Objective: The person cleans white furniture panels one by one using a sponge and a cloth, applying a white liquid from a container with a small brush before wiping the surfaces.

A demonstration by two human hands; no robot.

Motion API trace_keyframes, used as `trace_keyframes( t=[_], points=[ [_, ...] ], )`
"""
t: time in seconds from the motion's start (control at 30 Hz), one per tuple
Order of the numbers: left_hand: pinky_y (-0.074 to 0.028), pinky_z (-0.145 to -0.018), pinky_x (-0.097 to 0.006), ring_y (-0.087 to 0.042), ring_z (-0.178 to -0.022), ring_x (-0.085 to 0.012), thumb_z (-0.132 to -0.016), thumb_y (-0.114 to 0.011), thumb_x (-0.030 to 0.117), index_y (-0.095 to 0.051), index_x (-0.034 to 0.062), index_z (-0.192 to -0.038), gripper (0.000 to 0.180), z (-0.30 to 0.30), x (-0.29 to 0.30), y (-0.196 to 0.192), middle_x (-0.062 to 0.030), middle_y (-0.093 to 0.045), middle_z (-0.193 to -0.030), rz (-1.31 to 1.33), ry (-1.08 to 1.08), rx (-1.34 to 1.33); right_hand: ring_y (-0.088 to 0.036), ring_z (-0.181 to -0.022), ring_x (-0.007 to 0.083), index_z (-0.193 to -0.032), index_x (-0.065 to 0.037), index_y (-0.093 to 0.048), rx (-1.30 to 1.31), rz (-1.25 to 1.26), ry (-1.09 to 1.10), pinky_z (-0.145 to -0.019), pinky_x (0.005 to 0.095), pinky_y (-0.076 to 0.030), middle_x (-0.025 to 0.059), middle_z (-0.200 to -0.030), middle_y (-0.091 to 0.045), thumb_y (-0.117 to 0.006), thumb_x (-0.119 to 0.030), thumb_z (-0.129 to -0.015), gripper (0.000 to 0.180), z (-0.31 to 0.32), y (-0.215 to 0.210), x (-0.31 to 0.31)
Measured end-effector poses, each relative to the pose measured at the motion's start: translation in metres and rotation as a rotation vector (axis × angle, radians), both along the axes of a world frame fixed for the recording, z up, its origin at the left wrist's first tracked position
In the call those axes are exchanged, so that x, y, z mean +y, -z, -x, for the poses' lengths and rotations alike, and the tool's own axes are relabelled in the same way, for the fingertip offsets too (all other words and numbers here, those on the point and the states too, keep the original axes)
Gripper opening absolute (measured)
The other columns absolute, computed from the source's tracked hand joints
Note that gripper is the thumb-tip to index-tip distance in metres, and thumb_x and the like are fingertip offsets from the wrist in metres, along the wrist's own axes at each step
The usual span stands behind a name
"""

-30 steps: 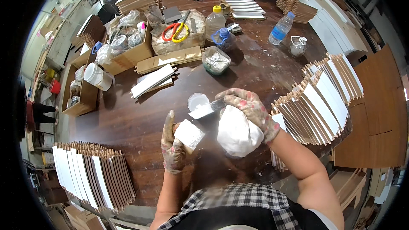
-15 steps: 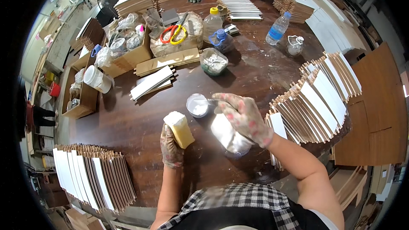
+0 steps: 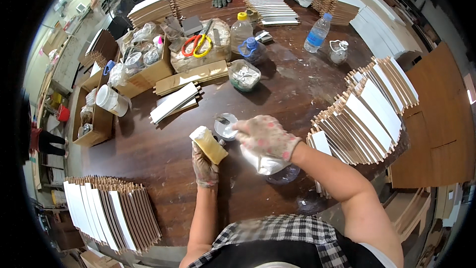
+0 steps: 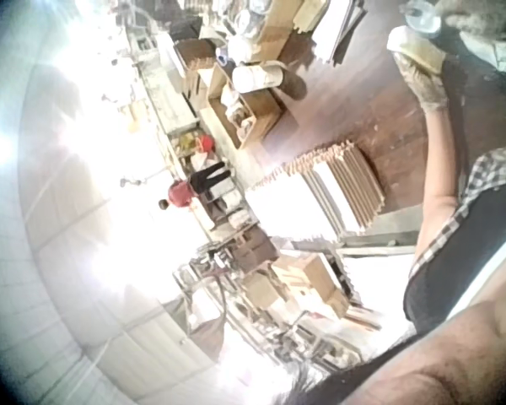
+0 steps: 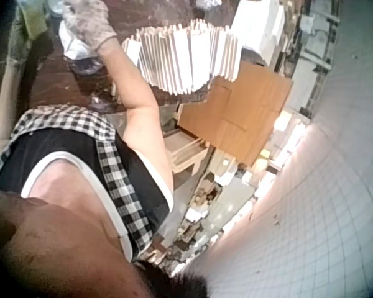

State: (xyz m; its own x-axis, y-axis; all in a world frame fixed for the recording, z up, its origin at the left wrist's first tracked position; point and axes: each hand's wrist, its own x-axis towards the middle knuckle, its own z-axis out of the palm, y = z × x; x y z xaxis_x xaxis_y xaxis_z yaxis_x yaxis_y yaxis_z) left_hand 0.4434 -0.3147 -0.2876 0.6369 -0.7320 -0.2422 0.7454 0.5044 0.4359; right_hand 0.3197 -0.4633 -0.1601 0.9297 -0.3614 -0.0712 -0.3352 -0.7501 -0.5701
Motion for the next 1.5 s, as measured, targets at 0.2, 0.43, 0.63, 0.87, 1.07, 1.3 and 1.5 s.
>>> trace_keyframes(
  t=[0.2,0.43,0.63,0.87,1.07,1.3,1.5],
  points=[
    [-0.056,-0.075,-0.039,-0.063,-0.088,-0.0243,-0.097,-0.043,0.034,-0.052,0.0015,-0.118,0.04,-0.001,-0.02,0.015,-0.0107,-0.062,-0.104,0.069,0.115,0.049,-0.064,-0.072,0.0354,-0.097,-0.003,-0.062,0.115,0.194,-0.184,-0.069,0.0439,-0.049,0.02,-0.073,-0.063,-0.054,-0.021,-0.078,0.027,-0.017,0.03,-0.014],
    [-0.058,-0.069,-0.039,-0.064,-0.089,-0.0298,-0.097,-0.041,0.036,-0.048,0.0021,-0.123,0.043,0.018,-0.054,0.013,-0.0136,-0.061,-0.11,0.091,0.323,-0.05,-0.064,-0.072,0.0338,-0.076,-0.006,-0.065,0.222,0.364,0.079,-0.067,0.0454,-0.049,0.0178,-0.071,-0.063,-0.055,-0.027,-0.078,0.023,0.011,0.035,-0.057],
    [-0.058,-0.068,-0.039,-0.064,-0.088,-0.0278,-0.097,-0.042,0.036,-0.049,0.0032,-0.123,0.042,0.022,-0.067,0.031,-0.0126,-0.061,-0.108,0.038,0.257,-0.019,-0.064,-0.076,0.0352,-0.076,-0.006,-0.066,0.194,0.511,0.423,-0.072,0.0451,-0.05,0.0173,-0.075,-0.065,-0.061,-0.029,-0.075,0.023,0.02,0.054,-0.118],
    [-0.058,-0.063,-0.038,-0.064,-0.086,-0.024,-0.096,-0.045,0.038,-0.05,0.0031,-0.121,0.043,0.014,-0.068,0.031,-0.0123,-0.061,-0.107,0.006,0.212,-0.076,-0.061,-0.093,0.0371,-0.115,-0.006,-0.054,0.186,0.371,0.561,-0.084,0.0442,-0.048,0.0218,-0.094,-0.064,-0.061,-0.027,-0.077,0.044,0.002,0.065,-0.167],
    [-0.059,-0.066,-0.038,-0.064,-0.086,-0.0243,-0.096,-0.043,0.039,-0.048,0.0021,-0.122,0.045,0.01,-0.065,0.033,-0.0134,-0.061,-0.106,0.052,0.261,-0.032,-0.061,-0.094,0.0354,-0.117,-0.009,-0.055,0.126,0.471,0.209,-0.082,0.0424,-0.047,0.0193,-0.096,-0.064,-0.062,-0.036,-0.08,0.047,0.032,0.004,-0.135],
    [-0.058,-0.067,-0.041,-0.064,-0.087,-0.03,-0.096,-0.042,0.039,-0.047,0.004,-0.124,0.045,0.007,-0.06,0.03,-0.0176,-0.059,-0.111,0.19,0.391,0.062,-0.063,-0.095,0.0313,-0.135,0.007,-0.034,0.442,0.384,0.166,-0.08,0.0362,-0.052,0.0295,-0.131,-0.043,-0.068,-0.051,-0.073,0.092,0.121,-0.059,-0.011],
    [-0.052,-0.087,-0.046,-0.056,-0.11,-0.0294,-0.094,-0.049,0.035,-0.049,0.005,-0.124,0.043,0.056,-0.049,0.01,-0.0198,-0.055,-0.121,0.129,0.637,0.05,-0.063,-0.098,0.0279,-0.143,0.002,-0.016,0.405,0.371,0.257,-0.071,0.0337,-0.053,0.0272,-0.14,-0.034,-0.068,-0.056,-0.07,0.107,0.149,0.004,0.022]
  ],
)
